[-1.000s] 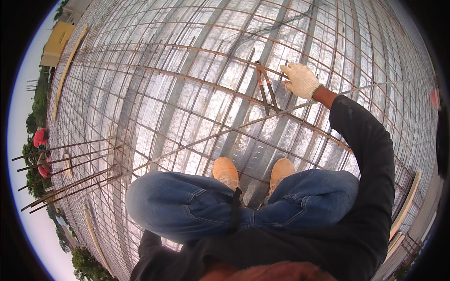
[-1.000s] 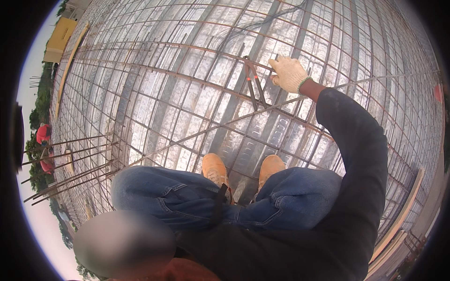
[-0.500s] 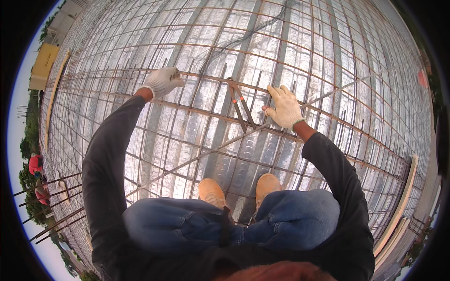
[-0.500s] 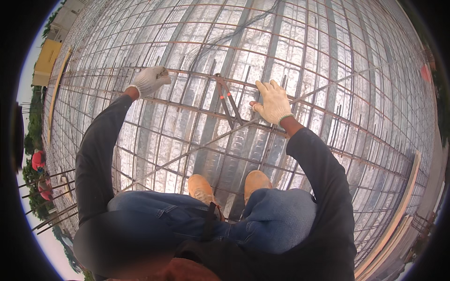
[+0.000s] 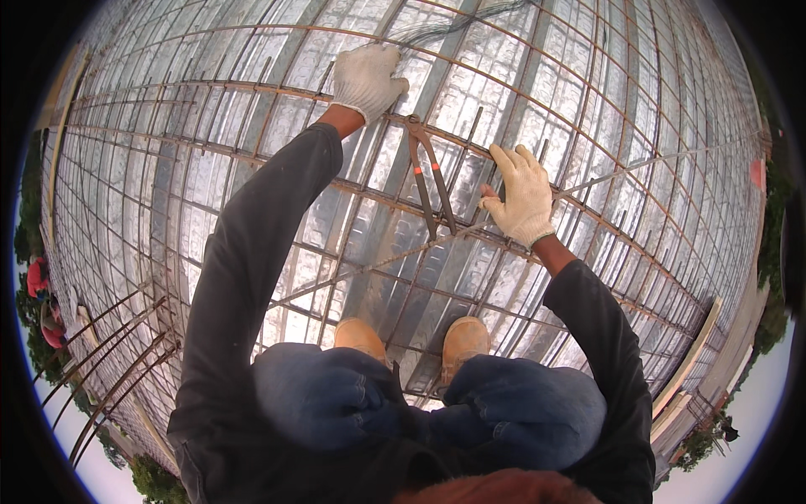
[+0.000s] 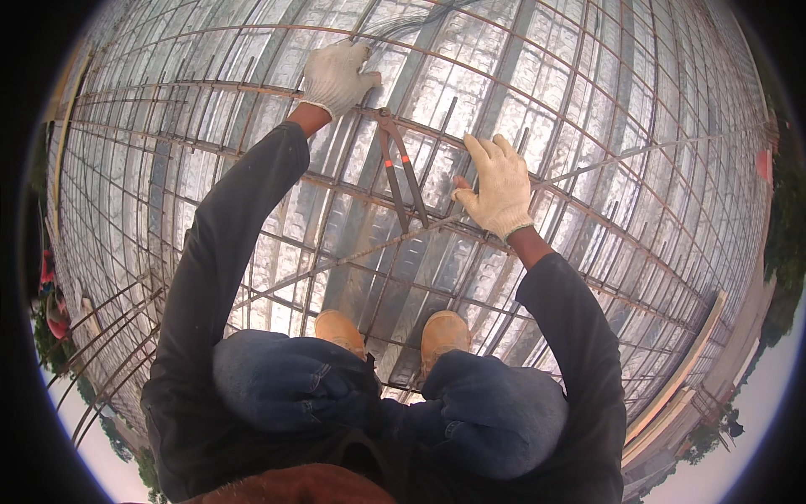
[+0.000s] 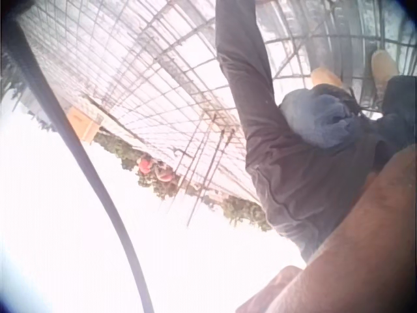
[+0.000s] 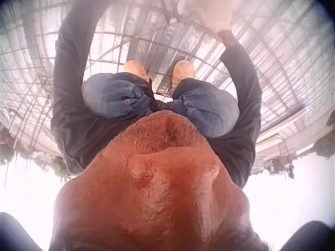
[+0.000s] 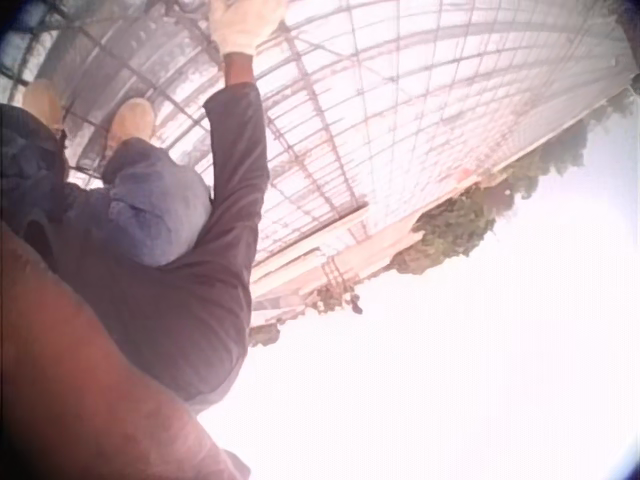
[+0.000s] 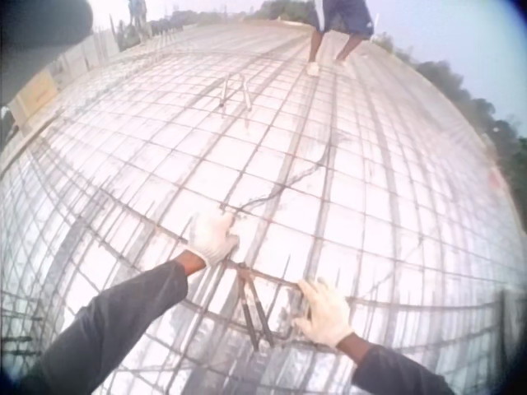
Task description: The person works on a large rebar grid on a construction site, using pliers to cut and tie rebar intersections. They repeatedly position, cut, and twist wire ties to secure the grid structure.
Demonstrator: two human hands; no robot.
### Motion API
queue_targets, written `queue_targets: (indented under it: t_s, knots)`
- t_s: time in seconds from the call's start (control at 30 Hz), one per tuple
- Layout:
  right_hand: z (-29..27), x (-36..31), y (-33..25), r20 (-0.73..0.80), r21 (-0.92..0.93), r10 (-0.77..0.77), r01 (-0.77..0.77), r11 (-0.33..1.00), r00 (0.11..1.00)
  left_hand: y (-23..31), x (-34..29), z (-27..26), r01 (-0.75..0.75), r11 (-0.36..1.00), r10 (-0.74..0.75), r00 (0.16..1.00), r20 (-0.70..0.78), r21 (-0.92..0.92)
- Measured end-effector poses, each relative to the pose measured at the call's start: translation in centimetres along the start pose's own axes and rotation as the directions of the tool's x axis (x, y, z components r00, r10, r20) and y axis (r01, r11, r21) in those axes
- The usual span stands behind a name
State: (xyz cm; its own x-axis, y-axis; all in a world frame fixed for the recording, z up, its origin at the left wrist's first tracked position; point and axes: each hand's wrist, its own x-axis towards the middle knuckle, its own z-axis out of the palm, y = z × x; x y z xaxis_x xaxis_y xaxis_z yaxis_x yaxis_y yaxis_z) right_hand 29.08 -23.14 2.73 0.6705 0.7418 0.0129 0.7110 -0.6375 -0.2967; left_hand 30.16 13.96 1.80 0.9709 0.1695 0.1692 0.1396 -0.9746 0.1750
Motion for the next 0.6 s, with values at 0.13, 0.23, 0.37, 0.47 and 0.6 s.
queue_targets:
  t_s: [0.13,0.23,0.37,0.47,0.6]
  knots:
    - [0.0,0.1,0.1,-0.019,0.016,-0.010,0.011,1.000,1.000,-0.1,0.8,-0.1,0.030,0.997,-0.033,0.999,0.034,0.077]
    - [-0.1,0.1,-0.1,-0.021,0.014,-0.003,0.003,1.000,1.000,-0.6,0.7,-0.7,0.079,0.997,-0.079,0.995,0.058,0.010]
    - [-0.5,-0.1,-0.1,-0.008,0.025,0.011,-0.010,1.000,1.000,-0.5,0.2,-1.9,0.158,0.986,-0.150,0.982,0.119,-0.061]
    - [-0.5,-0.3,0.1,-0.036,0.026,0.000,0.001,1.000,0.999,-1.0,-0.5,-2.4,0.115,0.992,-0.122,0.983,0.140,0.060]
    - [-0.6,0.3,-0.5,-0.041,0.004,-0.009,0.009,1.000,0.999,-3.2,-1.0,-2.2,0.109,0.988,-0.122,0.986,0.113,0.112]
